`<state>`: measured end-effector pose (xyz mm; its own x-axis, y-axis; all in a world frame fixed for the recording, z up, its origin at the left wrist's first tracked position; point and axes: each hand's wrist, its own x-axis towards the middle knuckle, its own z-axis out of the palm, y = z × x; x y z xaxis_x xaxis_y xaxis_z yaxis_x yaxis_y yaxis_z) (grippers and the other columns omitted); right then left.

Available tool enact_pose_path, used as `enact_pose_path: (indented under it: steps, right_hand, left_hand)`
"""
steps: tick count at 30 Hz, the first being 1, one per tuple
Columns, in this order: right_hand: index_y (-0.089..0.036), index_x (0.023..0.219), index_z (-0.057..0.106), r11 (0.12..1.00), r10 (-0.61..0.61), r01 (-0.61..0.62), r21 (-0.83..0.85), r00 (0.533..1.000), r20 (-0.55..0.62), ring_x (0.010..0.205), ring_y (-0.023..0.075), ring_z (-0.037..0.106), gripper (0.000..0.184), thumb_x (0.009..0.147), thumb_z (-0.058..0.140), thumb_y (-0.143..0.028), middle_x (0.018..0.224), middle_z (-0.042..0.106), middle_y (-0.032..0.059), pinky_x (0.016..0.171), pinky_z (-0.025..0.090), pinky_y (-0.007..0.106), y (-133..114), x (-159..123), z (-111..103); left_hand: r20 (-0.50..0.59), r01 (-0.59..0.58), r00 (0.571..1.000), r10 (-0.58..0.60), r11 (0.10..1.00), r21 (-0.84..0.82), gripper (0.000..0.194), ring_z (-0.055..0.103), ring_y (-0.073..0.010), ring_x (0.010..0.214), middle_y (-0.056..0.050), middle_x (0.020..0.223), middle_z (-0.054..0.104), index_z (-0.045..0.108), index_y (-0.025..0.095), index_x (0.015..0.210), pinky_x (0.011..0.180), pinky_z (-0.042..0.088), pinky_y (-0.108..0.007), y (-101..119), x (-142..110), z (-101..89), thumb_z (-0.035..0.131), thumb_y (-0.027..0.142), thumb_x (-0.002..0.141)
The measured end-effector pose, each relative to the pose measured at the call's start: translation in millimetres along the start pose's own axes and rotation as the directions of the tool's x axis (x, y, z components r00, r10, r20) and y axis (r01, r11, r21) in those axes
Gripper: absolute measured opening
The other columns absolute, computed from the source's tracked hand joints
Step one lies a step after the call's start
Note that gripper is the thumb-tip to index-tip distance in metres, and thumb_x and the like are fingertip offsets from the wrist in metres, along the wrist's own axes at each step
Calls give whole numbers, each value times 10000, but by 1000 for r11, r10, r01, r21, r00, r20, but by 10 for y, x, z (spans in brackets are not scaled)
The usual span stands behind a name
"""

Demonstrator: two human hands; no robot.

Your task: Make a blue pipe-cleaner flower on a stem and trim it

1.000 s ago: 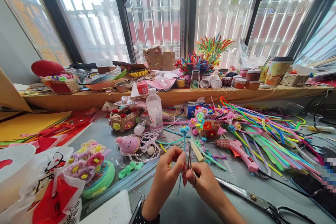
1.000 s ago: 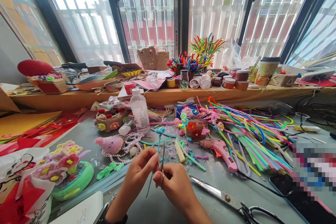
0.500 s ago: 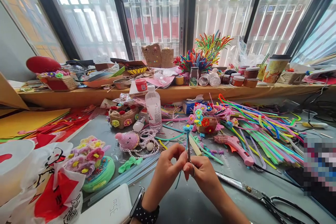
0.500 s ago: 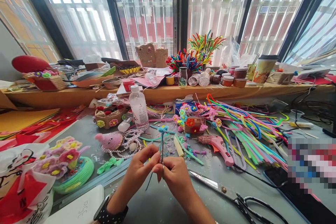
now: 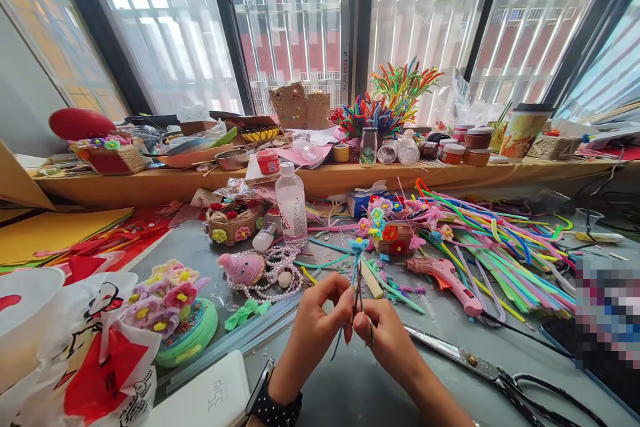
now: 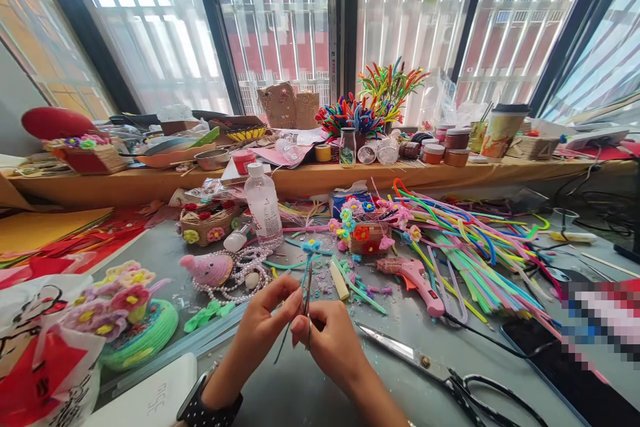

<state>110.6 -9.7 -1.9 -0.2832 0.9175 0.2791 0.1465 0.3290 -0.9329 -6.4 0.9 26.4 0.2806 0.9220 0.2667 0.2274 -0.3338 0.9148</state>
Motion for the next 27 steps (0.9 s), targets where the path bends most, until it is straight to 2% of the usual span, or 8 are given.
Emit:
enact_pose_path:
  steps: [5,13,19,27]
  right_hand:
    - [-133,367,469,998,6,-10,-56,998,-68,404,76,338,671,640,306,-723,386,336,-28,420,240,200,10,19,-7]
    - [-148,318,445,993,24,-36,-116,994,-103,393,79,345,675,644,298,-722,355,345,-23,434,276,202,37,33,-7]
    - [-128,420,494,997,33,-35,-63,999,-30,406,76,331,700,628,249,-750,409,346,-23,406,227,199,8,20,-5]
    - [-128,419,489,997,43,-43,-62,999,7,392,69,308,695,629,256,-747,397,315,-33,399,205,198,9,26,1]
  left_hand:
    - [17,-17,1000,16,999,38,195,400,-91,526,40,545,417,420,169,574,519,333,-200,8,4,-9,425,253,750]
    - [11,0,1000,0,999,-33,205,402,-91,540,39,571,407,411,172,607,523,344,-203,-26,4,-7,395,285,778]
    - [2,18,1000,-18,995,-95,219,422,-83,479,46,527,426,417,170,611,504,360,-205,-17,10,-7,387,299,785]
    - [40,28,999,-24,993,-112,213,439,-72,442,47,539,438,424,170,614,478,370,-202,-25,-3,4,404,302,781]
